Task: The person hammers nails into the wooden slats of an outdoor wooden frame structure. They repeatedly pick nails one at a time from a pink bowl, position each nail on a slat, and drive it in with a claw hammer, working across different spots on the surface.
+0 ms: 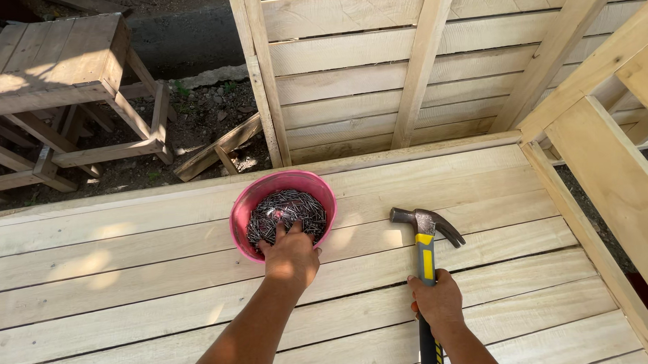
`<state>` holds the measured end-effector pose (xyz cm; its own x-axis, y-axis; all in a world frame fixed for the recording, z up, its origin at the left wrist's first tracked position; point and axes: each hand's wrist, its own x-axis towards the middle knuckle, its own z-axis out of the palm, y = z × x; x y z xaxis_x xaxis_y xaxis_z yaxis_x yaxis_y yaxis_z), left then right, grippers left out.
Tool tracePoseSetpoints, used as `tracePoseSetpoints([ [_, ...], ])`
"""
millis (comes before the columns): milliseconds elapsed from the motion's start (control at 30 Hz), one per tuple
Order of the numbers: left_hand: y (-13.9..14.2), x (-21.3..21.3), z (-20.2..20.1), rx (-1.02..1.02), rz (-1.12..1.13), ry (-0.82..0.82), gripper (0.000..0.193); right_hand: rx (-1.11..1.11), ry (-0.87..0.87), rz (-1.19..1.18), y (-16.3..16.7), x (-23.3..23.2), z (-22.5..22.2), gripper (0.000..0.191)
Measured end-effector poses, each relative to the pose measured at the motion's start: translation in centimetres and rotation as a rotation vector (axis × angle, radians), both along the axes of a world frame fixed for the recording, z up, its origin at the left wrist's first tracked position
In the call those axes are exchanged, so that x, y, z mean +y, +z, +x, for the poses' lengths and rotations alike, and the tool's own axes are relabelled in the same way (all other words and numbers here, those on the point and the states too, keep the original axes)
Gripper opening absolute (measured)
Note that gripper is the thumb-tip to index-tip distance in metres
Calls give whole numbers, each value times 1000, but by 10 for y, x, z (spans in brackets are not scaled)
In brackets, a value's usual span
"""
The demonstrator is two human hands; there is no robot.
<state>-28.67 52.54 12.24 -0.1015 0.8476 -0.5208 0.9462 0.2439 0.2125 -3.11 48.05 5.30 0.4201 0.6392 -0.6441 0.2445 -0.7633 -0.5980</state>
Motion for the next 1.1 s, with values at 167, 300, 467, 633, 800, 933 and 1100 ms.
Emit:
tracePoseSetpoints([
  [167, 3, 32, 3, -131, -147, 188, 58, 70, -21, 36, -7, 6, 12, 36],
  [300, -16, 46, -13, -194, 166, 289, 59, 140, -72, 63, -12, 10, 19, 33],
  [467, -43, 57, -17, -223, 170, 371, 49, 203, -77, 37, -13, 15, 22, 31],
  [633, -50, 54, -18, -285, 304, 384, 27, 154, -81, 71, -9, 17, 15, 31],
  [800, -49, 42, -24, -331, 524, 365, 16, 102, -98, 1, -1, 19, 4, 32],
  [933, -47, 32, -34, -481, 739, 372, 16, 156, -124, 51, 2, 13, -6, 35],
  [1100, -43, 27, -46, -632, 510, 470, 21, 147, -114, 96, -1, 3, -14, 37],
])
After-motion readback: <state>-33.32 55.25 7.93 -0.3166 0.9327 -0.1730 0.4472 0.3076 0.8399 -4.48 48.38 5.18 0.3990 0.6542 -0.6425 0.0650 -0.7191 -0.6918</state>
